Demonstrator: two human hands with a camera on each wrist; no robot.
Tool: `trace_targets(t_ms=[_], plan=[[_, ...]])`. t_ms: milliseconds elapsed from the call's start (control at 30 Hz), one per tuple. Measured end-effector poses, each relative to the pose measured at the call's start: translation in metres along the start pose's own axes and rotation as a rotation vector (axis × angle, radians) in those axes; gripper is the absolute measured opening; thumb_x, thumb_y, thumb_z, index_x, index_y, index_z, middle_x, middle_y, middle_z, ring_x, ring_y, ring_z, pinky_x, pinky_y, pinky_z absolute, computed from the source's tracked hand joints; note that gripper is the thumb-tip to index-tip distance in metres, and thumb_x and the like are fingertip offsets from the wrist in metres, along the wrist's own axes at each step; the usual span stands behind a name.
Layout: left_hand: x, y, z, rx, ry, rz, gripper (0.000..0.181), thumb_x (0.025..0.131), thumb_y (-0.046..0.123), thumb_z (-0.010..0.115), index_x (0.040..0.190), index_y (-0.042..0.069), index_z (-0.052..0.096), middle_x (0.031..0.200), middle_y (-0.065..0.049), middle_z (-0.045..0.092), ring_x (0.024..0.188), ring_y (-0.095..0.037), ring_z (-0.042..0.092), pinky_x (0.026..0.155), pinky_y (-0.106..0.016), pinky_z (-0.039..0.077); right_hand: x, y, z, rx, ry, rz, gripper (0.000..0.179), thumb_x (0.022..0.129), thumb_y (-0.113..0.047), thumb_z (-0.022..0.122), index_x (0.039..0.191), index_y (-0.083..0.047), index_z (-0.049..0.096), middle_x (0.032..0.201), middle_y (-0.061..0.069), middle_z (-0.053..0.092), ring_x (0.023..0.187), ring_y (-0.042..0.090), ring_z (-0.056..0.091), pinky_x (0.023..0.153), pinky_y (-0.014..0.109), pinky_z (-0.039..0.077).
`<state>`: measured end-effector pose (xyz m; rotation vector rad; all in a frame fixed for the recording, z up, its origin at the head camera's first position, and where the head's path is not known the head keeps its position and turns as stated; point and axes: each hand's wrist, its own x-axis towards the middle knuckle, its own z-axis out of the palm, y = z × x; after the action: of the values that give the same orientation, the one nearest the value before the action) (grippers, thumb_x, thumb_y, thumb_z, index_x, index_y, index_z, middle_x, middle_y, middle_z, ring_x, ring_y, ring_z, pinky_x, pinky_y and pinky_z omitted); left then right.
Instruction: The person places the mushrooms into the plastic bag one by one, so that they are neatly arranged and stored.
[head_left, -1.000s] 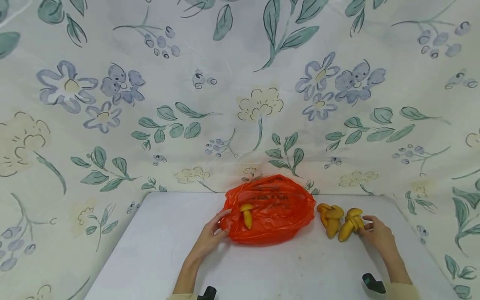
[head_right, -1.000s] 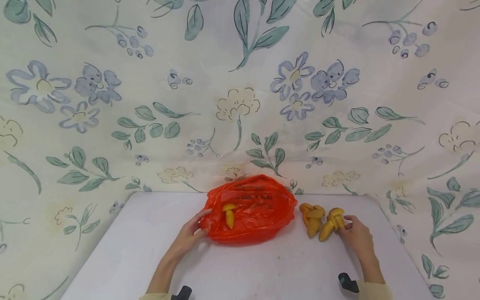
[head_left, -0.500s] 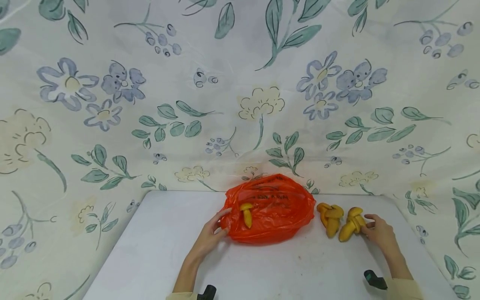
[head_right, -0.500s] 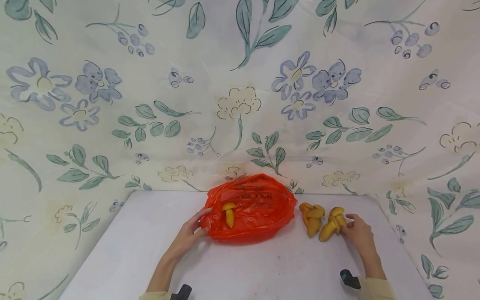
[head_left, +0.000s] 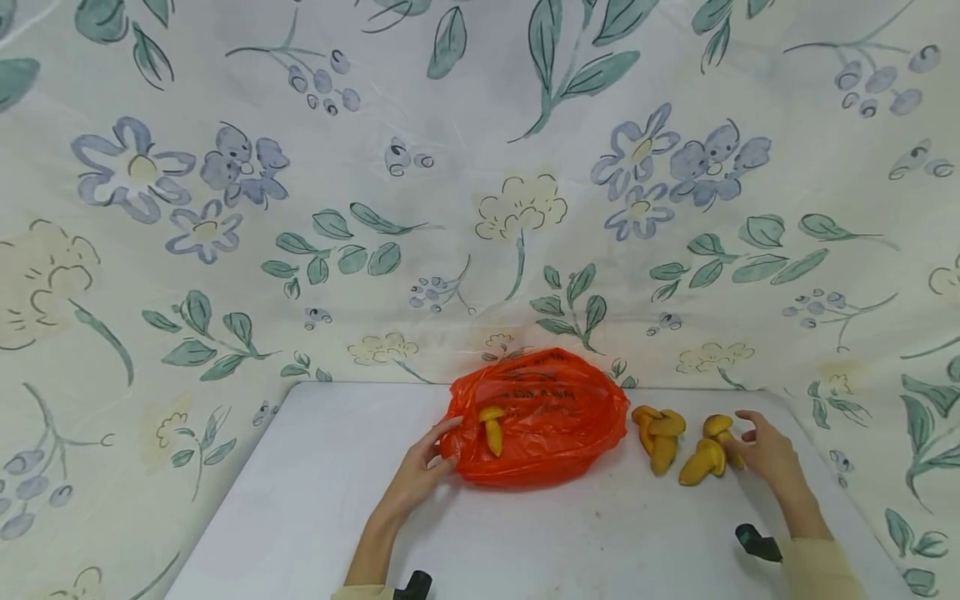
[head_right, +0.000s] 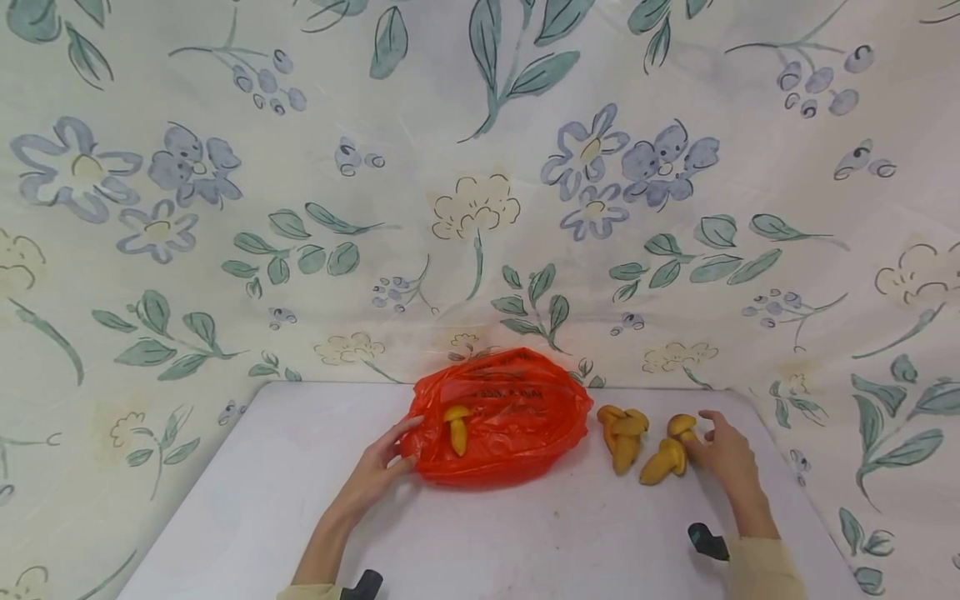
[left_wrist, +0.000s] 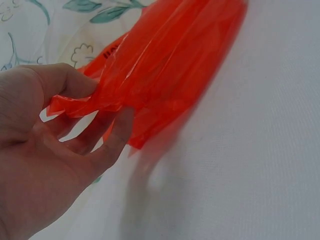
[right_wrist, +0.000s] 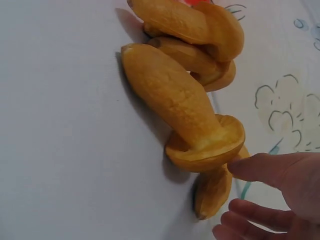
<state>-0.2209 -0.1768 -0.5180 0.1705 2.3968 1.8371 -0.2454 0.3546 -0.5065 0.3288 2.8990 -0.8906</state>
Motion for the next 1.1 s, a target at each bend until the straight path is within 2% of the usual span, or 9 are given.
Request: trace_targets(t_ms=[233, 467, 767, 1100], plan=[[0.0, 0.0, -0.001, -0.01, -0.005, 0.012, 0.058, 0.092, 0.002, 0.057, 0.141, 0.032, 0.051, 0.155, -0.001, 0.039, 0.125, -0.029, 0.051, 0.093, -0.036, 0.057, 0.008, -0.007, -0.006, -0.042, -0.073, -0.058, 0.063, 0.093, -0.019, 0.063, 0.143, 0.005, 0.032, 0.123, 0.042, 0.049, 0.101, 0.049, 0.056, 0.081, 0.052, 0.055], [-0.001, 0.001, -0.001, -0.017, -0.007, 0.018, 0.057, 0.091, 0.002, 0.057, 0.141, 0.031, 0.051, 0.155, -0.002, 0.038, 0.122, -0.03, 0.052, 0.09, -0.034, 0.057, 0.016, -0.008, -0.006, -0.054, -0.133, -0.024, 0.061, 0.093, -0.015, 0.062, 0.142, 0.005, 0.032, 0.123, 0.041, 0.049, 0.104, 0.049, 0.055, 0.083, 0.052, 0.054], [0.001, 0.001, -0.002, -0.008, -0.005, 0.017, 0.057, 0.092, 0.002, 0.056, 0.14, 0.033, 0.051, 0.155, -0.001, 0.038, 0.124, -0.029, 0.051, 0.092, -0.036, 0.057, 0.021, -0.005, -0.006, -0.032, -0.144, -0.006, 0.059, 0.093, -0.018, 0.063, 0.141, 0.004, 0.036, 0.12, 0.039, 0.051, 0.098, 0.045, 0.058, 0.076, 0.044, 0.055], [-0.001, -0.001, -0.004, -0.007, -0.01, 0.039, 0.057, 0.091, 0.0, 0.056, 0.14, 0.029, 0.052, 0.152, -0.002, 0.041, 0.118, -0.028, 0.054, 0.089, -0.028, 0.054, 0.016, -0.003, -0.005, -0.064, -0.137, -0.026, 0.059, 0.093, -0.024, 0.063, 0.139, 0.005, 0.039, 0.122, 0.042, 0.049, 0.106, 0.054, 0.054, 0.083, 0.057, 0.051]])
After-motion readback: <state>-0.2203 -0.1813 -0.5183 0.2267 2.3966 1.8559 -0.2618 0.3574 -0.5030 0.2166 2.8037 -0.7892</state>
